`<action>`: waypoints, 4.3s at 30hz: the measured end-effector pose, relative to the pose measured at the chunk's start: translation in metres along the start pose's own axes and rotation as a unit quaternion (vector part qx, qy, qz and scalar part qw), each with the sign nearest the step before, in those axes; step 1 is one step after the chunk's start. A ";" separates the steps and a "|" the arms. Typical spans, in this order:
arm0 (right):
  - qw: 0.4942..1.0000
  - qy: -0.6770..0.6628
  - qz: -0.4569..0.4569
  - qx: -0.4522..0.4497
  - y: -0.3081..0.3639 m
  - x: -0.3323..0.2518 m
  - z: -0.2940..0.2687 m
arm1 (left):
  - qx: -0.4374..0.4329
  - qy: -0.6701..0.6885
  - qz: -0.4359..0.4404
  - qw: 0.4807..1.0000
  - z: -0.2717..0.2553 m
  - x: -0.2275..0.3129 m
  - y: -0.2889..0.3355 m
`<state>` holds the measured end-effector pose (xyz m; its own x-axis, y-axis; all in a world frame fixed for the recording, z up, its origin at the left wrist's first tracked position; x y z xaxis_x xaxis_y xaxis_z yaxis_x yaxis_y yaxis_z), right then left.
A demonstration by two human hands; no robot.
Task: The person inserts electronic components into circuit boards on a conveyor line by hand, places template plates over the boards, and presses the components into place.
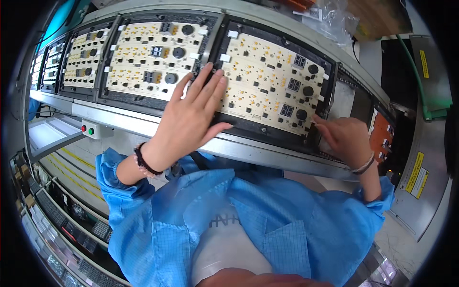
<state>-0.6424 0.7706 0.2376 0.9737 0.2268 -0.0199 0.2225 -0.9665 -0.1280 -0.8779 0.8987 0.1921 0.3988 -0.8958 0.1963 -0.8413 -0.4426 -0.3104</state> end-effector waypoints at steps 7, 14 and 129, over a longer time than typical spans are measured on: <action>0.997 0.066 0.029 -0.015 -0.045 -0.021 0.024 | 0.010 -0.030 0.113 0.993 0.013 0.096 -0.023; 0.988 -0.105 0.052 -0.102 -0.079 0.015 0.017 | 0.023 -0.110 0.163 0.980 0.020 0.114 -0.030; 0.954 0.011 -0.298 0.027 -0.078 -0.034 0.037 | 0.084 0.113 0.036 0.989 0.001 0.002 0.028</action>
<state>-0.6944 0.8431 0.2119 0.6757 0.7313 0.0928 0.7349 -0.6587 -0.1612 -0.9005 0.8839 0.1825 0.2324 -0.9013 0.3656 -0.7847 -0.3958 -0.4771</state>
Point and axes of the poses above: each hand's wrist, its own y-axis away from the middle knuckle, its own z-axis out of the palm, x = y × z, the point moved 8 cm from there along -y, towards the middle knuckle, and after that the axes turned 14 degrees about x, right-handed, at the moved point
